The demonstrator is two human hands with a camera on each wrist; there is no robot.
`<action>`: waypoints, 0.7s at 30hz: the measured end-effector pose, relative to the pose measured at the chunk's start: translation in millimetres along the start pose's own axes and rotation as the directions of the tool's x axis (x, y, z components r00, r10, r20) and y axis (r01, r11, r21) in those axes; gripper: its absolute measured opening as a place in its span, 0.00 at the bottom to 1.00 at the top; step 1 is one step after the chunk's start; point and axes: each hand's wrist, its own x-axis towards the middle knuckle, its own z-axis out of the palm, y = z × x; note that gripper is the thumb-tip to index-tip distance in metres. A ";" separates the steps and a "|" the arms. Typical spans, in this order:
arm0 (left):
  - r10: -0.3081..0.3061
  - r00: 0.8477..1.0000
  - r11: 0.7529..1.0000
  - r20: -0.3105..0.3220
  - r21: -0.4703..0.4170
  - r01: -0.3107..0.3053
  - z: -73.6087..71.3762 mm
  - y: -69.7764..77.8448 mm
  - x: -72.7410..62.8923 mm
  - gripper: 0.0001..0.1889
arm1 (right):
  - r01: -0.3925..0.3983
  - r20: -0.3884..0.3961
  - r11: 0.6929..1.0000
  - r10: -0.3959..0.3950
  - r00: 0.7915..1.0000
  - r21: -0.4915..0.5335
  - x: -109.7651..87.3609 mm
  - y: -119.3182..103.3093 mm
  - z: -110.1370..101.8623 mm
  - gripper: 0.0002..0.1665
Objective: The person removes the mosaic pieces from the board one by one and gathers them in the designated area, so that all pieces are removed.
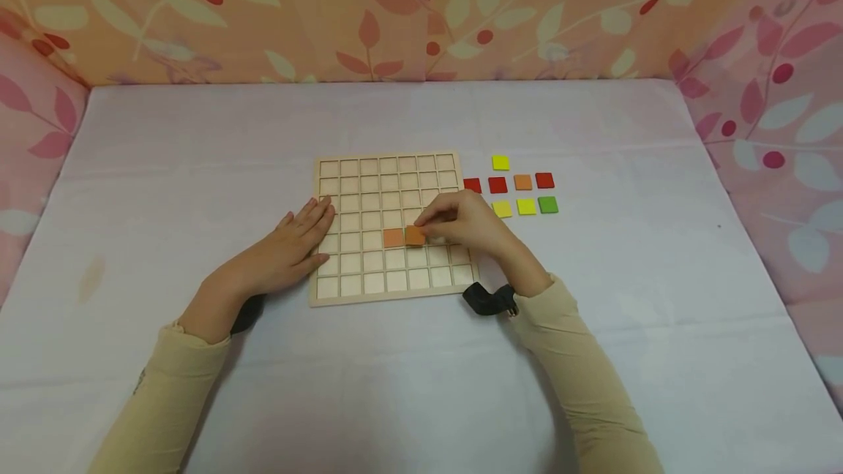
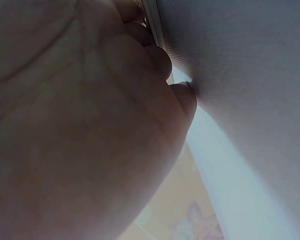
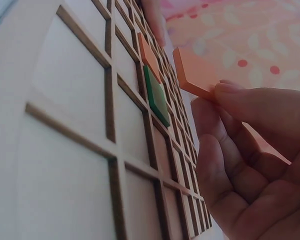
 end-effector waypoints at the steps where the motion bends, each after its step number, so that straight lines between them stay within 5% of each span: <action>1: -0.002 1.000 1.000 0.000 -0.001 0.002 -0.3 -0.1 0.0 0.37 | -0.005 -0.005 1.000 0.005 1.000 0.002 -0.8 -0.2 -1.0 0.06; 10: -0.006 1.000 1.000 0.002 0.005 0.006 -2.2 -0.2 1.3 0.37 | -0.056 -0.051 0.998 0.056 0.997 0.007 -12.6 7.4 -9.3 0.06; 21: -0.006 1.000 1.000 0.010 -0.002 0.006 -0.6 -1.0 2.0 0.37 | -0.027 -0.079 0.997 0.033 0.996 0.076 -21.8 12.6 -21.2 0.07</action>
